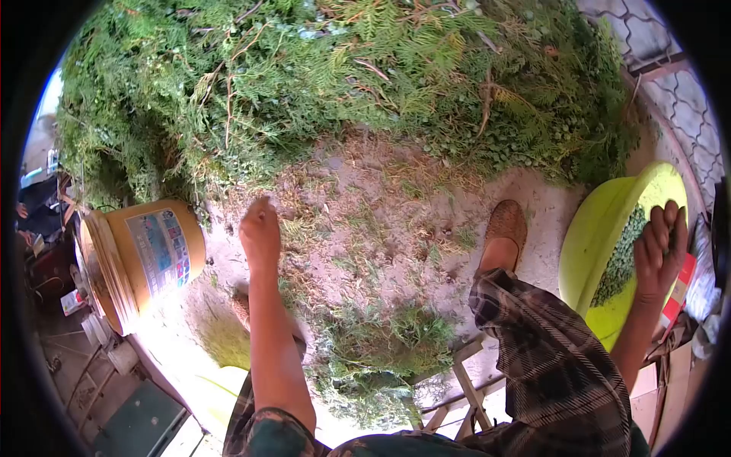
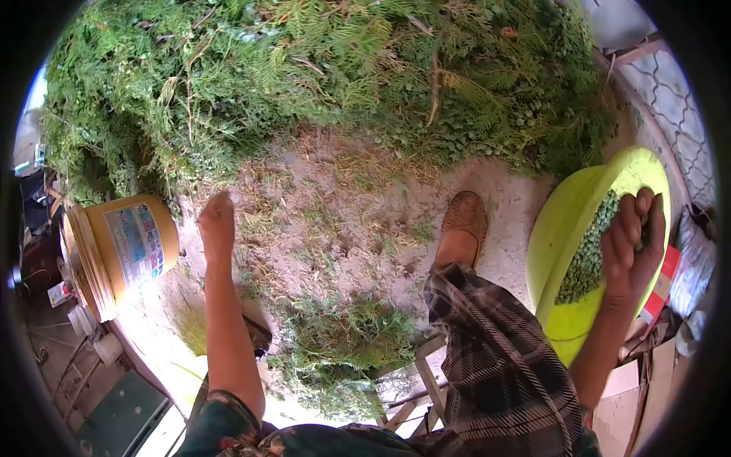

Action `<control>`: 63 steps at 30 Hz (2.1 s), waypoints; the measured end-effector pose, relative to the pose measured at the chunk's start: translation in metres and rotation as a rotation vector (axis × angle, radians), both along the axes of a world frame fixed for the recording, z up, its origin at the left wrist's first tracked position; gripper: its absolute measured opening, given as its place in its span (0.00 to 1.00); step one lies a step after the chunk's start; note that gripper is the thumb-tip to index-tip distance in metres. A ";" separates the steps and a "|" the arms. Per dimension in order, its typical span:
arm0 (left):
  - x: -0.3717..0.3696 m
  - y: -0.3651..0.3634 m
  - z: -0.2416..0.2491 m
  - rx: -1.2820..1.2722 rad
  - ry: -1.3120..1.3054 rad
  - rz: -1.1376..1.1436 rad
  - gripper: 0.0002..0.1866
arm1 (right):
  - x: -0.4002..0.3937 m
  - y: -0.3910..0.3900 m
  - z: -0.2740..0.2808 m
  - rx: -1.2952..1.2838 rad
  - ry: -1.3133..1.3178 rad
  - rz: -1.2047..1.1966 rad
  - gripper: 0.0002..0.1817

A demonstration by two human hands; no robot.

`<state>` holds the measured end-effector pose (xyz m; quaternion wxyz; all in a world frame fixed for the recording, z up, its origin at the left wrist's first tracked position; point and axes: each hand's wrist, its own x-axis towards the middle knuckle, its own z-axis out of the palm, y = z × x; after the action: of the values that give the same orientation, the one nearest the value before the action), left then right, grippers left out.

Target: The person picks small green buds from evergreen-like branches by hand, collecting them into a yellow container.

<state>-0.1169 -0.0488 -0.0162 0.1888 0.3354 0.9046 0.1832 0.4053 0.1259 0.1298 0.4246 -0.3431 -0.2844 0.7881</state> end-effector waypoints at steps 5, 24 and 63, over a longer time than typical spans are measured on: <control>-0.059 0.036 -0.051 0.062 0.323 0.052 0.27 | 0.103 -0.018 -0.041 0.651 -1.944 -0.035 0.16; 0.008 -0.029 -0.032 0.579 -0.244 0.410 0.13 | -0.164 -0.067 -0.079 0.223 -0.704 0.739 0.09; 0.132 -0.003 0.149 0.572 -0.774 0.290 0.28 | -0.262 -0.074 -0.053 0.328 -0.143 0.881 0.10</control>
<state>0.0149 -0.0523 0.1329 0.3834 0.1523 0.7191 0.5592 0.1432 0.0523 0.0770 0.0776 -0.1718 -0.5520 0.8123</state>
